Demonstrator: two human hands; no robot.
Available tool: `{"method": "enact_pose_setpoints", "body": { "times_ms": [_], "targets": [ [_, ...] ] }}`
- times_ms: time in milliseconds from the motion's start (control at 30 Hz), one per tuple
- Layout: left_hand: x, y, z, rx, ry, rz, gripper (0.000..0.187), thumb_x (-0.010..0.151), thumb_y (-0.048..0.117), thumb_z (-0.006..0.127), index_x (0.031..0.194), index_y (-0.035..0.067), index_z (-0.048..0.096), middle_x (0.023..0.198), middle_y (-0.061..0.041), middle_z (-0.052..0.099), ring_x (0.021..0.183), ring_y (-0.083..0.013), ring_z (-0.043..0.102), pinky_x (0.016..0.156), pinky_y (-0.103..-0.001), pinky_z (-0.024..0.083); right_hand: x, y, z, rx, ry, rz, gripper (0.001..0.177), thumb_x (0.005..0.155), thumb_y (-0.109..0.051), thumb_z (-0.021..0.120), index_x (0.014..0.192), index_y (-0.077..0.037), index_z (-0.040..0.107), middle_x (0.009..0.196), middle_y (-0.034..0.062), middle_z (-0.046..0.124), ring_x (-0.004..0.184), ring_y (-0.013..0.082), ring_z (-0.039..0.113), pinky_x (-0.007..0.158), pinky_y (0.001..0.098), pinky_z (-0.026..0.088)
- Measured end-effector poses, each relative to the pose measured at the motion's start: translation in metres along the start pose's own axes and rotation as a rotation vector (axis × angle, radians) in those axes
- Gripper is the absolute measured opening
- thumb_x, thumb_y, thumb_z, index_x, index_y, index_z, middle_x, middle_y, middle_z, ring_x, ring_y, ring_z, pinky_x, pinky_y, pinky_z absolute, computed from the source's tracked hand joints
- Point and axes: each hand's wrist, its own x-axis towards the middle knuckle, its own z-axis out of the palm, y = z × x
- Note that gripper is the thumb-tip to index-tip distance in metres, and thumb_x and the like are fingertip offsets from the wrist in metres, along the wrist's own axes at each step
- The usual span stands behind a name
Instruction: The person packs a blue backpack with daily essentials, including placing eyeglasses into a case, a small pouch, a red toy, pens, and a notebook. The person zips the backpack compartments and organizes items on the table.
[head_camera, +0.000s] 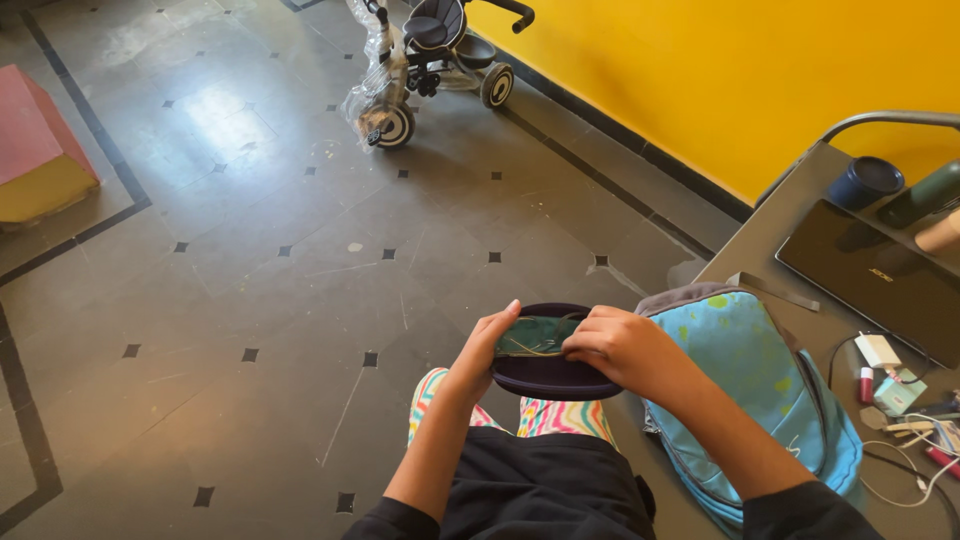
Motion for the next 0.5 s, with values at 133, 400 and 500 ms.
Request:
{"method": "enact_pose_setpoints", "body": {
  "times_ms": [133,400,500],
  "targets": [
    [0.004,-0.007,-0.007,0.003,-0.048,0.036,0.046,0.101,0.045,0.064,0.103,0.0,0.071,0.09,-0.004,0.072,0.08,-0.0093,0.066,0.07,-0.024,0.05,-0.001,0.005,0.004,0.045,-0.013,0.045,0.013,0.076,-0.017,0.078,0.087,-0.01,0.076,0.082,0.005,0.071,0.086,0.0266,0.066,0.073,0.0397,0.054],
    [0.014,-0.015,-0.008,0.088,-0.056,0.023,0.056,0.099,0.048,0.061,0.116,-0.004,0.07,0.097,-0.006,0.074,0.085,-0.0096,0.069,0.075,-0.025,0.054,-0.014,0.011,0.006,-0.028,-0.03,0.135,0.013,0.075,-0.018,0.079,0.085,-0.01,0.076,0.082,0.0058,0.072,0.086,0.0283,0.067,0.074,0.0411,0.053],
    [0.014,-0.015,-0.004,0.134,-0.079,0.064,0.052,0.096,0.042,0.068,0.119,-0.005,0.07,0.1,-0.007,0.074,0.088,-0.0103,0.069,0.078,-0.025,0.054,-0.014,0.015,0.005,-0.014,-0.093,0.165,0.013,0.074,-0.018,0.079,0.084,-0.01,0.077,0.08,0.0069,0.071,0.085,0.0288,0.067,0.073,0.0414,0.053]
  ]
}}
